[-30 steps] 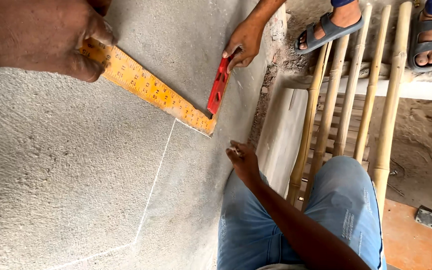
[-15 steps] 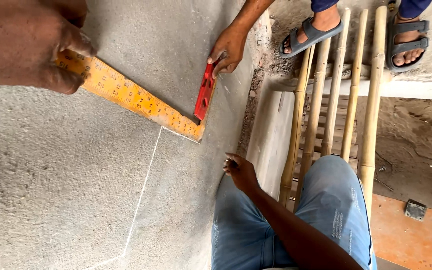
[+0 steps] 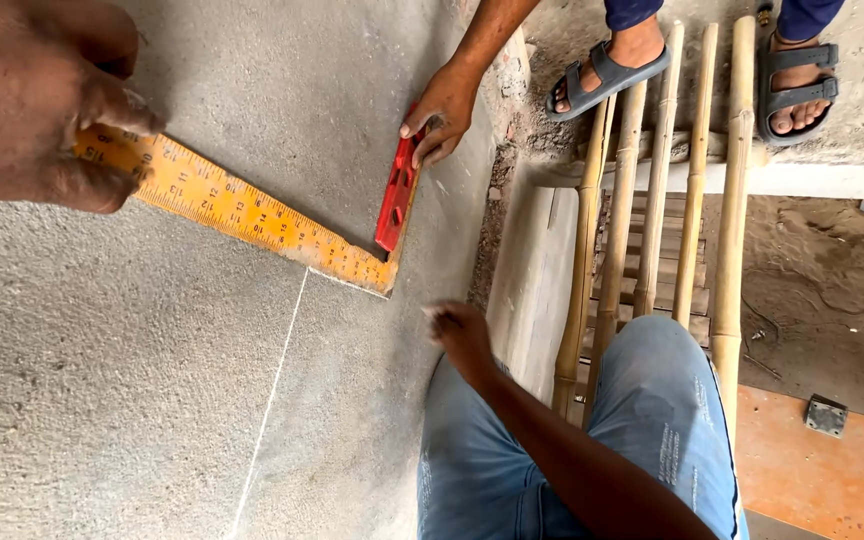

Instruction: The person sits on a bamboo ladder and marks a zigzag layout line on a concrete wall. They position an L-shaped measuring ruler against the wall, hold a red spirit level along it, and draw pencil marks along the ruler edge, repositioning the ruler repeatedly to extend the chalk line pattern.

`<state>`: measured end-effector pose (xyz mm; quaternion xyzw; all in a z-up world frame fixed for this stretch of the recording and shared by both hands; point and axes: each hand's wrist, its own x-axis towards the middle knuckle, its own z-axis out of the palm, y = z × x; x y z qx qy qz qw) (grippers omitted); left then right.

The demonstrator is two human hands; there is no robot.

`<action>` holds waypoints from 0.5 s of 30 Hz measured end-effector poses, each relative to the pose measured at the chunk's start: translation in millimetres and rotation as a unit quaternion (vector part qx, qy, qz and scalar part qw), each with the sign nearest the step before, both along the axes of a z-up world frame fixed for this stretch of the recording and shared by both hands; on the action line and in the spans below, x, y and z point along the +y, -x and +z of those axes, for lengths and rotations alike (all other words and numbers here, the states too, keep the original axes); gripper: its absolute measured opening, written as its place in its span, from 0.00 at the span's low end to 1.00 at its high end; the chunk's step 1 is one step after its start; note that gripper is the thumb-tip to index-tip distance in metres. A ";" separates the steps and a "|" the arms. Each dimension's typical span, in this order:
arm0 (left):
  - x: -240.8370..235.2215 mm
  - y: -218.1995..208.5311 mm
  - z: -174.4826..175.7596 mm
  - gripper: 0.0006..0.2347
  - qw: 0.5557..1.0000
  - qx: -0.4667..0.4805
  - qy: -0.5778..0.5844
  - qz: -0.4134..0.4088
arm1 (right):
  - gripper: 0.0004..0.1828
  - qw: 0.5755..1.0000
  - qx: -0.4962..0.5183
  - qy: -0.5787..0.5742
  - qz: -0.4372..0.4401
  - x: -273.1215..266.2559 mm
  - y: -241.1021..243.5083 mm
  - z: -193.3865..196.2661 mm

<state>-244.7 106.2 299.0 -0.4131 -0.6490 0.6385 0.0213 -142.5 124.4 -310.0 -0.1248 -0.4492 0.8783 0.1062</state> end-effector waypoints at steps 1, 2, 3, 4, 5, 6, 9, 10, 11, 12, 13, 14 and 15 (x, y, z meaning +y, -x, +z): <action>-0.3 -0.8 -0.7 0.28 1.000 0.003 -0.012 0.002 | 0.15 0.999 0.042 -0.019 -0.006 -7.9 12.6 -0.2; -2.9 2.5 -1.5 0.28 1.000 0.003 -0.012 0.003 | 0.15 0.999 0.042 -0.018 -0.005 0.9 22.5 39.2; -5.5 5.7 -2.0 0.29 1.000 0.000 -0.009 -0.001 | 0.12 0.998 0.000 -0.055 -0.031 9.7 32.3 78.9; -7.8 8.9 -2.4 0.30 1.000 -0.002 -0.007 -0.007 | 0.22 0.993 -0.042 -0.092 -0.057 19.4 42.3 118.6; -6.4 7.2 -1.7 0.30 1.000 -0.001 -0.008 -0.006 | 0.22 0.993 -0.041 -0.093 -0.057 23.7 48.1 127.1; -6.0 5.3 0.0 0.29 0.999 -0.011 -0.023 -0.024 | 0.24 0.997 -0.063 -0.016 -0.038 26.2 54.4 136.3; 14.2 -18.3 9.7 0.26 1.000 -0.008 -0.001 -0.005 | 0.26 0.995 -0.042 0.081 -0.027 27.6 67.4 134.5; 23.6 -29.7 12.2 0.23 0.999 0.002 0.035 0.032 | 0.25 0.994 -0.002 0.102 -0.034 27.5 69.3 127.7; 17.7 -23.7 9.7 0.23 0.999 0.003 0.034 0.035 | 0.25 0.994 -0.001 0.101 -0.031 27.1 71.2 125.1; 11.5 -17.9 6.2 0.25 1.000 0.002 0.005 0.030 | 0.24 0.994 0.005 0.108 -0.029 25.2 70.8 121.4; 5.6 -12.1 2.6 0.27 0.999 0.001 -0.024 0.025 | 0.23 0.993 0.011 0.116 -0.026 23.4 70.4 117.5; -1.4 -3.4 -0.2 0.27 0.999 0.001 -0.024 0.025 | 0.23 0.993 0.011 0.116 -0.025 22.9 71.1 116.3; -8.2 5.2 -2.9 0.27 0.997 -0.019 -0.065 0.033 | 0.22 0.993 0.026 0.110 -0.032 22.5 71.9 115.2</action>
